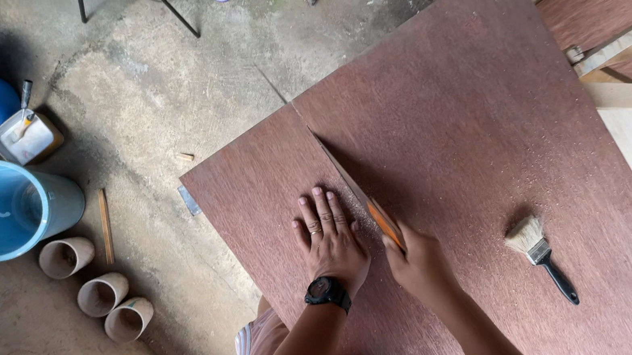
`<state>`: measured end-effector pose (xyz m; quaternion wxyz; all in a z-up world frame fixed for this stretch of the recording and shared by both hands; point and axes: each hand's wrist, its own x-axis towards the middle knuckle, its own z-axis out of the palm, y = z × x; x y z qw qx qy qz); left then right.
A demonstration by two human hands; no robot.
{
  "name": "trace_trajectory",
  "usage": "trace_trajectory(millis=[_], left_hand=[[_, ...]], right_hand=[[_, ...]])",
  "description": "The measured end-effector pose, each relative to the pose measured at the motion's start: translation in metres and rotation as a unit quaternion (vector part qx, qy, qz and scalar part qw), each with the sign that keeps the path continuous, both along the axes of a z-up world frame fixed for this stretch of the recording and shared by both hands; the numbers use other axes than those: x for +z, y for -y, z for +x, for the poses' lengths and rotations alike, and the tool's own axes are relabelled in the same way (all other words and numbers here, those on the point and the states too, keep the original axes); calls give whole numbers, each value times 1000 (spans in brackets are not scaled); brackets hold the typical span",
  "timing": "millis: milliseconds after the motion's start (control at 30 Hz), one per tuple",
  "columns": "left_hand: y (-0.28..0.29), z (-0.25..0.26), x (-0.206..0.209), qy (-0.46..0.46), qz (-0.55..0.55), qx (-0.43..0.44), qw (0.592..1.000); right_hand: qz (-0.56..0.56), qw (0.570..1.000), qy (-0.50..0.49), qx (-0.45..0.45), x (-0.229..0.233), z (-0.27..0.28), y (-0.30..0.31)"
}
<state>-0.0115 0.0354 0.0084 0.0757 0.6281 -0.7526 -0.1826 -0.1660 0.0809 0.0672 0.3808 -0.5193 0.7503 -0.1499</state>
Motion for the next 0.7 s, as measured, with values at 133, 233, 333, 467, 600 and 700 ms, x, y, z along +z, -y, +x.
trace_trajectory(millis=[133,233,333,467,600,700], left_hand=[[-2,1,0,2,27,-8,1000],[2,0,3,1,28,-2,1000],[1,0,2,12,41,-14,999],[1,0,-1,-6,27,3,1000],[14,3,28,9,169,-34,985],[12,2,29,3,157,-29,987]], right_hand=[[99,992,58,-57,59,-22,-99],[266,944,-128,-147,77,-36,-163],[218,945,-183,-164,65,-40,-177],[128,991,-30,-37,14,-22,-75],[-121,991,-40,-39,-5,21,25],[-130,991,-17,-35,4,19,21]])
